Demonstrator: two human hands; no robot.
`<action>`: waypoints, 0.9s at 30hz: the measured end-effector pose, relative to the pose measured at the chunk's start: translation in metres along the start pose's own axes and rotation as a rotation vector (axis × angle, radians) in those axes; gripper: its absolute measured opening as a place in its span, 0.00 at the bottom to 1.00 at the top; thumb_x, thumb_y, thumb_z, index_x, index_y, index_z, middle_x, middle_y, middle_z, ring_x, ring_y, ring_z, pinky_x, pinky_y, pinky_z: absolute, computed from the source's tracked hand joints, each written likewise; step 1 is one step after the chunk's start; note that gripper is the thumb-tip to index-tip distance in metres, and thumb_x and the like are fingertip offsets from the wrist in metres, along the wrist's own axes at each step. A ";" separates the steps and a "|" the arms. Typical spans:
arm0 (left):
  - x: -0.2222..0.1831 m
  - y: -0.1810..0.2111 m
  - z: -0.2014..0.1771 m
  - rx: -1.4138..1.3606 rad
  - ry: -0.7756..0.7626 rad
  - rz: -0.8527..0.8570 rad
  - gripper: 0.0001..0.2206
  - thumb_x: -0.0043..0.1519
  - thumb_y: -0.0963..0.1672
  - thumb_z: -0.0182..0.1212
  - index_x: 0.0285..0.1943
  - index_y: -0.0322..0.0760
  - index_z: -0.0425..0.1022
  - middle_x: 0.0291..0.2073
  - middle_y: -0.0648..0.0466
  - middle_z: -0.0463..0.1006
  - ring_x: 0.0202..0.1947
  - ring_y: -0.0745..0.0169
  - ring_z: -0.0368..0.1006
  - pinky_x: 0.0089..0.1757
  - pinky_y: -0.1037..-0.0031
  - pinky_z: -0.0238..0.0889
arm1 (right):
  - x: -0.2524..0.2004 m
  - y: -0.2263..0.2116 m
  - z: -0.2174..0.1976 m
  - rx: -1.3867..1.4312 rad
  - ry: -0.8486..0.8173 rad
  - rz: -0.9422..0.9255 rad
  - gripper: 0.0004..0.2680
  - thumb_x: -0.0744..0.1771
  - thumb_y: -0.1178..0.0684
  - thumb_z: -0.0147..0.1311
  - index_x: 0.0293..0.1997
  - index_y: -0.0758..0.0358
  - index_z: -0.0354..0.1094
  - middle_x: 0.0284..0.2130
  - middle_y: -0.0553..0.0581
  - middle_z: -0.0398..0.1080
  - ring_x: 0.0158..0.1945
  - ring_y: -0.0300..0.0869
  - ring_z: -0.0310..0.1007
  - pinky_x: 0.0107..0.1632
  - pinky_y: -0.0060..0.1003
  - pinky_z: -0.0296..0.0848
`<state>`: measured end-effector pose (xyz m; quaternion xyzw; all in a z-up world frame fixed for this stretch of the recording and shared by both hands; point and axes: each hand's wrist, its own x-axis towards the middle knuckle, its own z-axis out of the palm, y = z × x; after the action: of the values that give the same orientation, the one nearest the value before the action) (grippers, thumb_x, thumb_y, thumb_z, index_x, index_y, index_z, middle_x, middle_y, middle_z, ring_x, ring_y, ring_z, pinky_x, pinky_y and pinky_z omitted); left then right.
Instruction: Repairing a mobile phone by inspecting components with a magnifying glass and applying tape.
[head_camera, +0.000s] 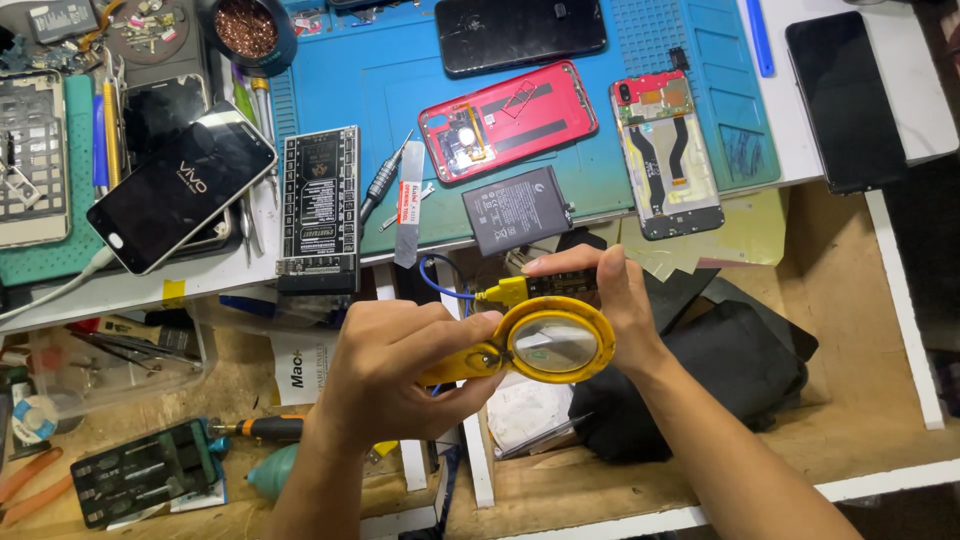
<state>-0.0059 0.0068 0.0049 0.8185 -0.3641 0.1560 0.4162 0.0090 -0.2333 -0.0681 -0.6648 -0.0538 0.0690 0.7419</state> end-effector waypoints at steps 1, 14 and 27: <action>0.000 0.000 0.000 0.007 -0.004 0.010 0.14 0.57 0.44 0.75 0.49 0.40 0.77 0.19 0.58 0.69 0.17 0.62 0.61 0.23 0.71 0.52 | 0.000 0.000 0.000 0.005 -0.001 0.000 0.30 0.70 0.27 0.30 0.44 0.66 0.78 0.43 0.63 0.78 0.47 0.47 0.80 0.50 0.38 0.77; 0.001 0.002 -0.001 0.006 0.007 0.037 0.13 0.58 0.45 0.72 0.49 0.39 0.77 0.19 0.58 0.69 0.17 0.62 0.60 0.23 0.70 0.50 | -0.001 -0.004 0.001 0.066 -0.003 0.064 0.30 0.69 0.26 0.34 0.45 0.67 0.77 0.42 0.64 0.79 0.42 0.50 0.84 0.43 0.39 0.84; 0.004 0.005 -0.003 -0.001 0.011 0.038 0.11 0.58 0.44 0.71 0.47 0.38 0.78 0.19 0.58 0.69 0.16 0.62 0.60 0.23 0.71 0.51 | -0.001 -0.002 0.001 0.067 -0.001 0.049 0.29 0.69 0.27 0.33 0.45 0.68 0.77 0.43 0.63 0.79 0.44 0.50 0.83 0.46 0.39 0.84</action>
<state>-0.0068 0.0054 0.0114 0.8102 -0.3775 0.1682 0.4156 0.0081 -0.2327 -0.0662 -0.6408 -0.0355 0.0889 0.7617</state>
